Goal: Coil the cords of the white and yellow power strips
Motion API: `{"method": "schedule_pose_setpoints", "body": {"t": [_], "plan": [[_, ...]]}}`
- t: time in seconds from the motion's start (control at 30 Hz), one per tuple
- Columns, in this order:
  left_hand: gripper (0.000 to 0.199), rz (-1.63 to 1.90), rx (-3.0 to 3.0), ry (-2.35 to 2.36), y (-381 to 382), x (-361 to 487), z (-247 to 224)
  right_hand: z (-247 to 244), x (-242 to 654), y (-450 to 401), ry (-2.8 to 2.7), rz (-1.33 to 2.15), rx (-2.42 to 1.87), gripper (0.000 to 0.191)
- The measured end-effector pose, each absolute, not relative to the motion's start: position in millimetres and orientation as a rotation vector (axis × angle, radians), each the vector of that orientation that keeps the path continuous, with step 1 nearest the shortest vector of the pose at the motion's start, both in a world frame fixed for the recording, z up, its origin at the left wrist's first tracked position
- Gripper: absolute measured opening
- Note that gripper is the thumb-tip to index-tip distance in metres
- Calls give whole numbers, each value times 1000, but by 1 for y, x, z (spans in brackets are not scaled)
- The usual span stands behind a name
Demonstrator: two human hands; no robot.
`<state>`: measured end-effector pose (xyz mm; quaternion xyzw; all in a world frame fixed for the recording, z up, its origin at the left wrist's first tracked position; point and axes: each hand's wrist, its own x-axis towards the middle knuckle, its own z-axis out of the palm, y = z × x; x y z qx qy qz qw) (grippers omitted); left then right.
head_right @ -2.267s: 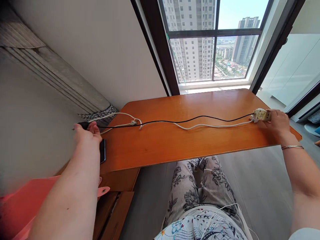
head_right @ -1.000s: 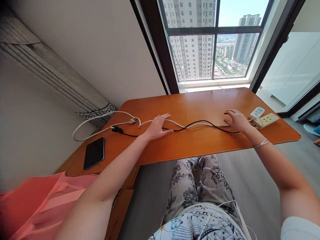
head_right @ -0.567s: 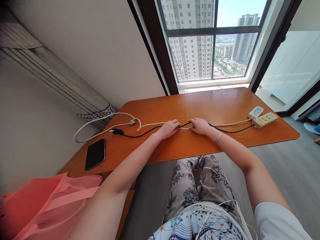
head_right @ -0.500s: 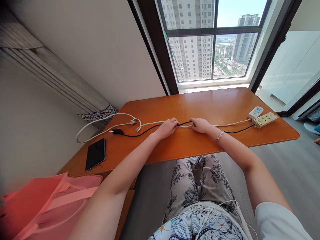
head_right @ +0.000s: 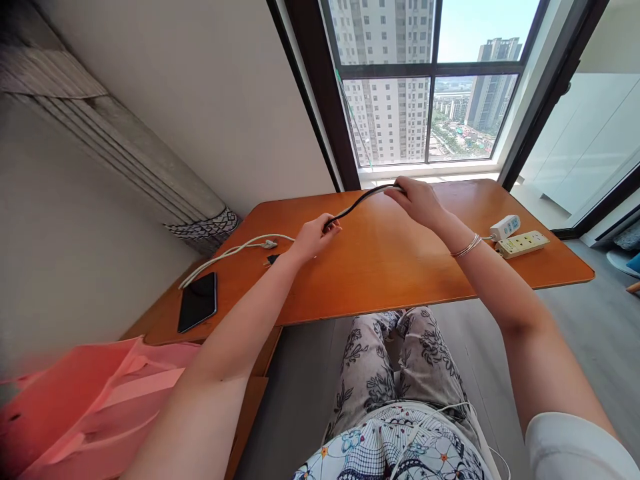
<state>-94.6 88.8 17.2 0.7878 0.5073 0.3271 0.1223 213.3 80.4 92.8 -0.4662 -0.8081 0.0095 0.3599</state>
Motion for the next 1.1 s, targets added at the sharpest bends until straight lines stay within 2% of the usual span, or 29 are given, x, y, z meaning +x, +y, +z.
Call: {"method": "schedule_pose_setpoints", "body": {"t": [0.13,0.27,0.43,0.53,0.67,0.83,0.93,1.03,1.1], "plan": [[27,1187,1858,1382,100,-120,20,131,237,104,-1838,-69,-989,52],[40,1174,1748,1224,103,-118,16,163,236,118,-1739,-115,-904,63],[61,1013,1809,1070,104,-86,-1,202,205,104,-1574,-88,-1041,54],[66,1016,1806,1014,106,-65,-15,222,188,93,-1518,-80,-1046,49],[62,1126,1774,1036,109,-48,-32,240,176,82,-1419,23,-876,44],[52,1166,1633,1058,109,-32,-43,252,171,72,-1196,322,-618,46],[47,1235,1485,912,106,-13,-37,253,166,70,-1131,437,-594,47],[34,1287,1371,702,97,12,-29,256,159,73,-1087,485,-603,46],[33,1283,1384,642,90,28,-27,259,156,76,-1076,487,-611,45]]}}
